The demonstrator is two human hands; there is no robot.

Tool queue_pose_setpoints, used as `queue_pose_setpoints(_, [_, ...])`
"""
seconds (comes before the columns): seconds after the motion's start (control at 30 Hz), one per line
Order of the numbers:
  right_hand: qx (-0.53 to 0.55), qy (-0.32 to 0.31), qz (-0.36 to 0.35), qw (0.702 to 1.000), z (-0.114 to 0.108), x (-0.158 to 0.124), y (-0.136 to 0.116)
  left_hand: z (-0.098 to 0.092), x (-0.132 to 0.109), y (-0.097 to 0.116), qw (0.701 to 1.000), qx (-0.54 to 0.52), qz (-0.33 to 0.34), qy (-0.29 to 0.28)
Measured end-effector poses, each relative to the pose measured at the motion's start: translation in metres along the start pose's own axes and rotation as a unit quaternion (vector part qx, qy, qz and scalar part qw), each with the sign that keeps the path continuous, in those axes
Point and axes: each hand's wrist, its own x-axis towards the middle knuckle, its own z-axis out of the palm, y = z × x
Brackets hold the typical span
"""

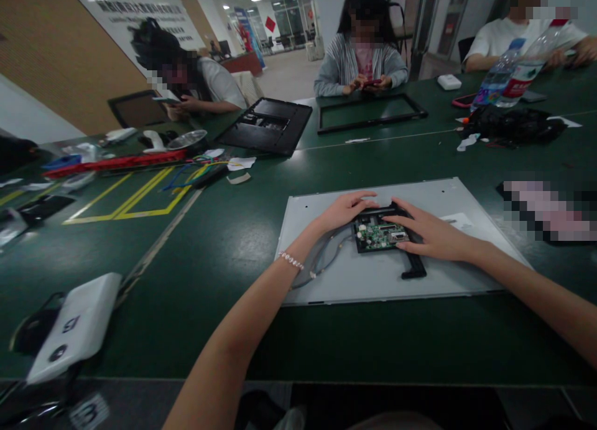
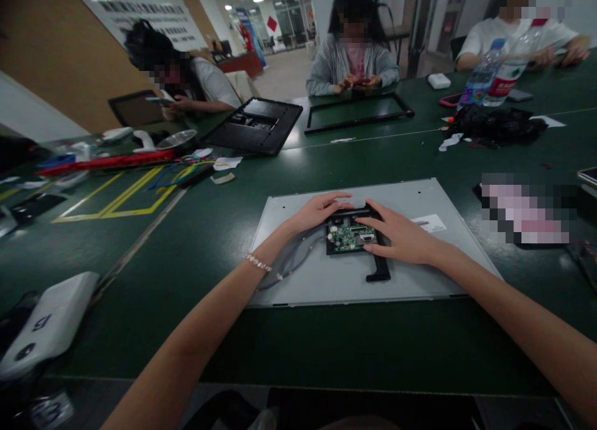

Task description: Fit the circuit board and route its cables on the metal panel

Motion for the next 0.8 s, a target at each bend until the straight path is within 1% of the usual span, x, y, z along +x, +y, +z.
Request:
queue_pose_setpoints(0.17, [0.000, -0.003, 0.005, 1.000, -0.002, 0.000, -0.003, 0.003, -0.001, -0.007, 0.999, -0.009, 0.032, 0.012])
queue_pose_setpoints(0.3, [0.002, -0.002, -0.003, 1.000, 0.000, 0.001, -0.001, 0.004, 0.000, -0.009, 0.998, 0.008, 0.052, 0.046])
queue_pose_setpoints(0.37, [0.001, 0.000, -0.002, 1.000, 0.001, 0.001, 0.001, 0.003, 0.001, -0.008, 0.994, 0.054, 0.064, 0.068])
queue_pose_setpoints(0.43, [0.000, 0.000, -0.003, 1.000, 0.001, 0.001, 0.001, 0.002, 0.002, -0.008, 0.985, 0.125, 0.086, 0.087])
queue_pose_setpoints(0.5, [-0.001, -0.001, -0.002, 1.000, 0.001, 0.000, 0.001, 0.001, 0.002, -0.007, 0.970, 0.192, 0.106, 0.103])
queue_pose_setpoints(0.63, [0.001, -0.006, 0.007, 1.000, 0.000, 0.000, 0.000, -0.004, 0.002, -0.008, 0.940, 0.293, 0.117, 0.131])
queue_pose_setpoints(0.73, [0.000, -0.007, 0.009, 1.000, -0.001, -0.001, -0.001, -0.008, 0.000, -0.007, 0.920, 0.352, 0.132, 0.111])
queue_pose_setpoints(0.8, [-0.001, -0.004, 0.007, 1.000, -0.001, -0.001, -0.001, -0.009, -0.002, -0.007, 0.920, 0.359, 0.137, 0.081])
